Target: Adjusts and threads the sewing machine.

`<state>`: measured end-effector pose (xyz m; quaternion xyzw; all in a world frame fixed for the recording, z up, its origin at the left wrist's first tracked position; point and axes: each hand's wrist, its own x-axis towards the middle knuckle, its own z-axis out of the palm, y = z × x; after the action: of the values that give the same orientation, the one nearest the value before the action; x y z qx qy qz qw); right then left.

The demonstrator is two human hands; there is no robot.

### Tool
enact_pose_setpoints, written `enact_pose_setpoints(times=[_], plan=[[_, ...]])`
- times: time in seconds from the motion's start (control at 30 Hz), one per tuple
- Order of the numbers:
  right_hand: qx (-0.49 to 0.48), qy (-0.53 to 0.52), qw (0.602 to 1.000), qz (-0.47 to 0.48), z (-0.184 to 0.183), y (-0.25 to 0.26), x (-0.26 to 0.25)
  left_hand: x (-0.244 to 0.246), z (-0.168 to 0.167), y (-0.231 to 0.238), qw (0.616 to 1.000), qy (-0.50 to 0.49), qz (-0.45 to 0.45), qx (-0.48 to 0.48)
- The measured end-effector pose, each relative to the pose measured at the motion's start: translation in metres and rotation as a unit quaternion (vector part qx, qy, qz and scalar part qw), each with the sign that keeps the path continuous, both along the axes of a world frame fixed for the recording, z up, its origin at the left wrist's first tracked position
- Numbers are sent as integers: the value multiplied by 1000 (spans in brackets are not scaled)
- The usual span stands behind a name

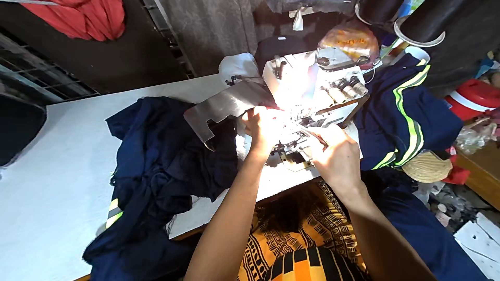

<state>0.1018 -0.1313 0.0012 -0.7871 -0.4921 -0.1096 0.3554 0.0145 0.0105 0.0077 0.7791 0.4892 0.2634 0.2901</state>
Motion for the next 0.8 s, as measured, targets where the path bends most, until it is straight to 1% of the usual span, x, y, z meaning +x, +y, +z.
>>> enact_pose_setpoints(times=[0.13, 0.33, 0.4, 0.5, 0.7, 0.8], plan=[[5, 1, 1000, -1, 1, -3, 2, -1, -11, 2, 998, -48, -22, 26], [6, 8, 1000, 4, 1, 0, 0, -3, -13, 3, 997, -24, -52, 45], [7, 3, 1000, 4, 0, 1, 1, -4, -14, 4, 996, -20, -60, 65], [6, -1, 1000, 5, 2, 2, 0, -6, -11, 3, 996, -2, -73, 56], [-6, 0, 1000, 28, 6, 7, -6, -10, -8, -2, 996, -12, -61, 63], [-17, 3, 999, 27, 8, 9, -8, -9, -8, 1, 998, -7, -54, 39]])
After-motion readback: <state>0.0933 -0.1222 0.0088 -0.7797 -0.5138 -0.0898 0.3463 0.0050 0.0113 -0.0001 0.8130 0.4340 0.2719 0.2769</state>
